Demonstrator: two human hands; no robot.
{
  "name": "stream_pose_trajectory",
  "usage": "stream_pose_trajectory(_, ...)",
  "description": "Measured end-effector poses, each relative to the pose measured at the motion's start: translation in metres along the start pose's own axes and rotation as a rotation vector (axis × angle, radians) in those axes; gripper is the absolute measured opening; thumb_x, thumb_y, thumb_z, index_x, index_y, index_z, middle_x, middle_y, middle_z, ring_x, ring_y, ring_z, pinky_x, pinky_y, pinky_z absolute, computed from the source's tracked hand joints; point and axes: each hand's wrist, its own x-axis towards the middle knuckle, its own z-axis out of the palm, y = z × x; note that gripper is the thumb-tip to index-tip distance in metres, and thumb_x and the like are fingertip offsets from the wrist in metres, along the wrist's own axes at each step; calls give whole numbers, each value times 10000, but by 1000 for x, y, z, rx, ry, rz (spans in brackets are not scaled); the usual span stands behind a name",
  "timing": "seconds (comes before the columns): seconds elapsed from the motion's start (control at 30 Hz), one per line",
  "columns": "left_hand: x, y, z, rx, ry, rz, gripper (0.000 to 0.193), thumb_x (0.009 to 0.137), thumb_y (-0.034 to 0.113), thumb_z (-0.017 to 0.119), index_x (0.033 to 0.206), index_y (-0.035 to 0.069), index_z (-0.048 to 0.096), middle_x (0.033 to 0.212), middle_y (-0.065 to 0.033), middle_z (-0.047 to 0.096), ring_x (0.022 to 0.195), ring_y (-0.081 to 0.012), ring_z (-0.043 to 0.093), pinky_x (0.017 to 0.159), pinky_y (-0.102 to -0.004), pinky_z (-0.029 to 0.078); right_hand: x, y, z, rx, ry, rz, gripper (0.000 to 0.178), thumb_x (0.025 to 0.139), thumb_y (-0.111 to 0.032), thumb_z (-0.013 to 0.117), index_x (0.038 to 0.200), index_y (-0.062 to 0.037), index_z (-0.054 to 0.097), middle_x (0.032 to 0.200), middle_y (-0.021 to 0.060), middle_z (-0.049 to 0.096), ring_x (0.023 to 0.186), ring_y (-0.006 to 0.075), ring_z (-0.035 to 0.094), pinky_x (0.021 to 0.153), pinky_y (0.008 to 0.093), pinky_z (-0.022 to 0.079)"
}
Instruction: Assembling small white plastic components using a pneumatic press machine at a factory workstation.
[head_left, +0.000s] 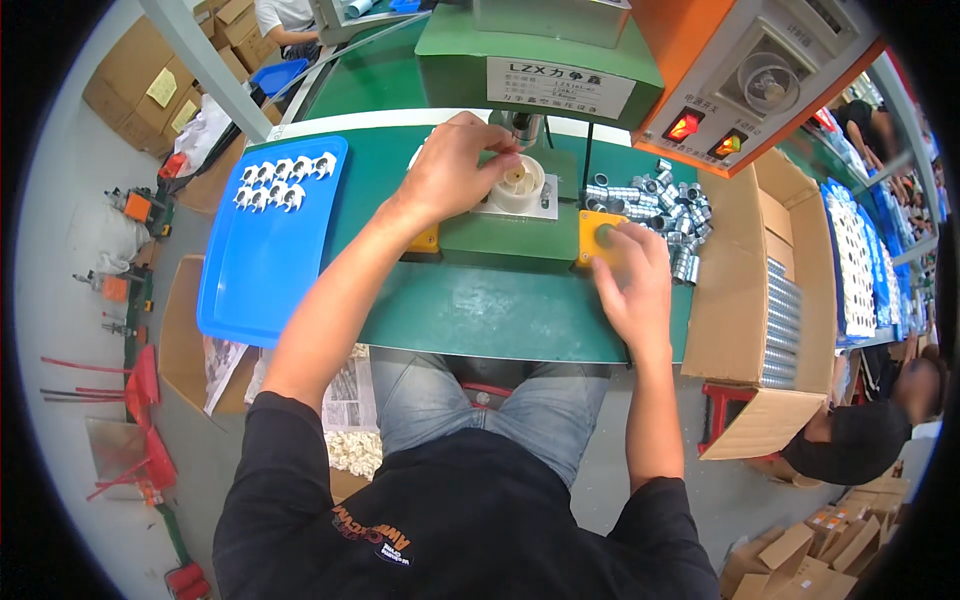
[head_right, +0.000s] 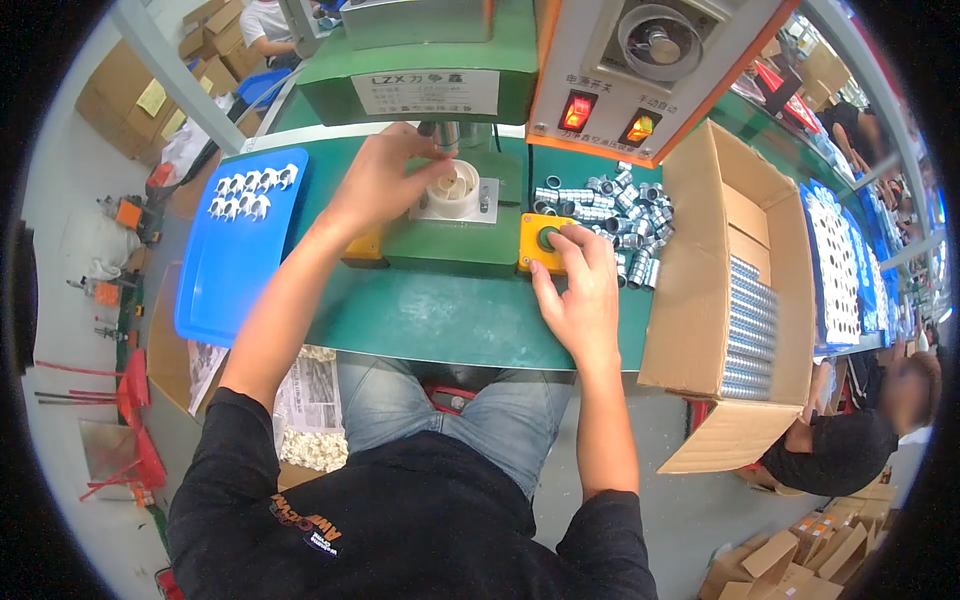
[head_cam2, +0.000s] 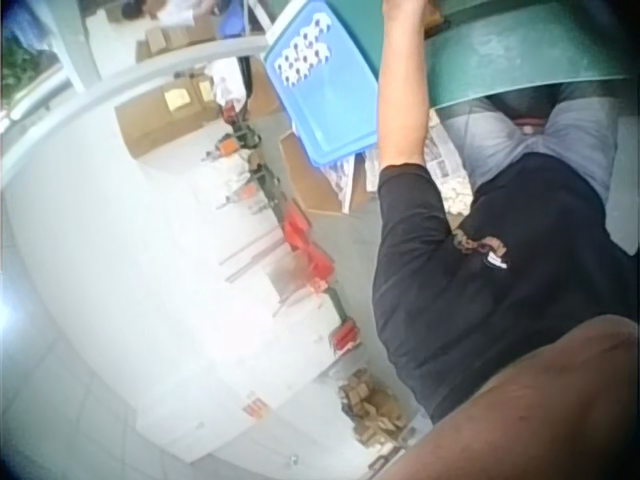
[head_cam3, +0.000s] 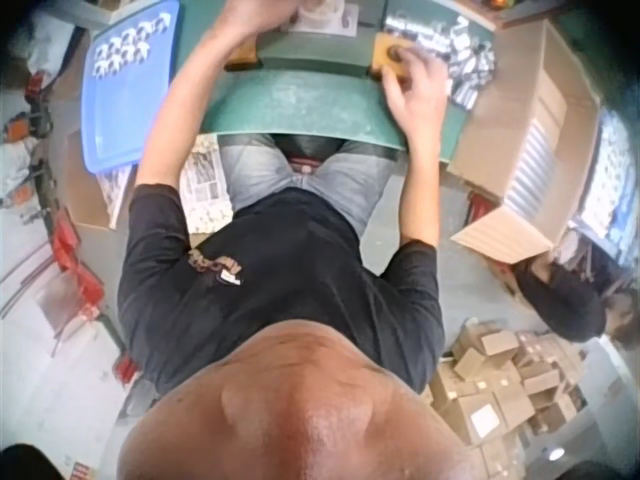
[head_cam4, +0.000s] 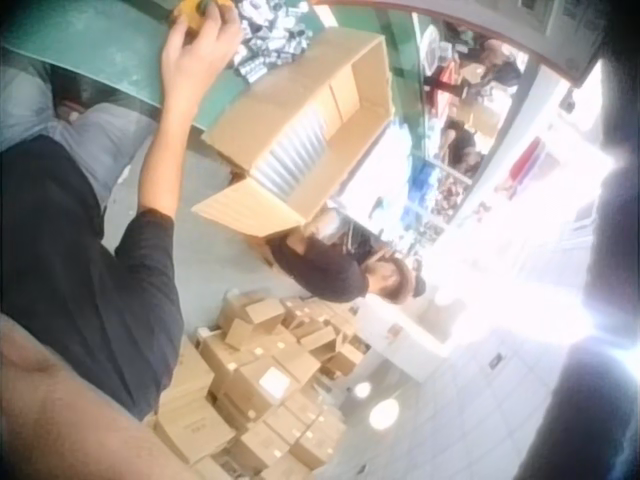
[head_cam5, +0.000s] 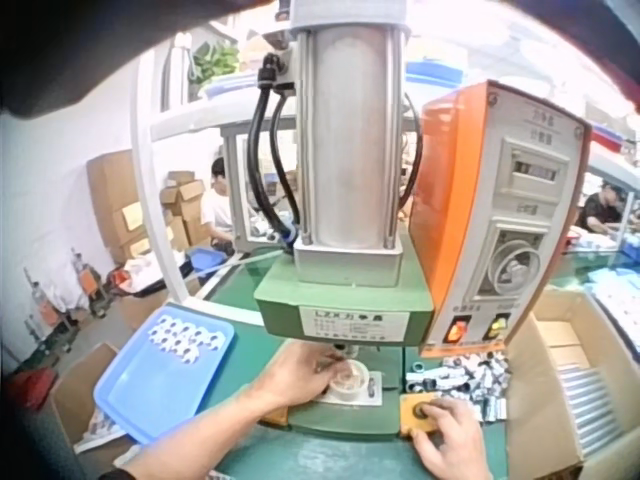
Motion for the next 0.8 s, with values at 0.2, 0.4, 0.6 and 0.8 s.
stream_pose_trajectory(0.2, 4, 5, -7, -71, -58, -118, 272, 845, 209, 777, 1049, 30, 767, 953, -135, 753, 909, -300, 688, 877, -403, 542, 2, -1, 0, -17, -11, -19, 404, 784, -88, 812, 1146, -5, 651, 1179, 160, 625, 1046, 356, 604, 910, 455, 510)
stream_pose_trajectory(0.4, 9, 1, -6, -227, -112, -114, 276, 828, 145, 790, 1043, -18, 735, 947, -135, 759, 902, -255, 724, 846, -364, 567, 3, -2, 0, -22, -24, -9, 422, 775, -81, 816, 1153, -3, 645, 1181, 155, 626, 1046, 355, 604, 911, 453, 509)
stream_pose_trajectory(0.6, 17, 3, -3, -352, -92, -188, 257, 815, 137, 793, 928, -59, 671, 849, -109, 718, 832, -212, 727, 777, -332, 576, 4, -5, -3, -21, -30, -5, 430, 775, -76, 816, 1162, -4, 643, 1187, 158, 627, 1057, 353, 606, 916, 449, 510)
stream_pose_trajectory(0.8, 16, -6, 4, -268, -24, -41, 329, 799, 230, 815, 908, -43, 670, 803, -109, 671, 792, -225, 705, 731, -342, 554, 2, -3, -1, -25, -28, -14, 438, 779, -79, 818, 1175, -8, 643, 1194, 160, 626, 1071, 355, 606, 924, 450, 508)
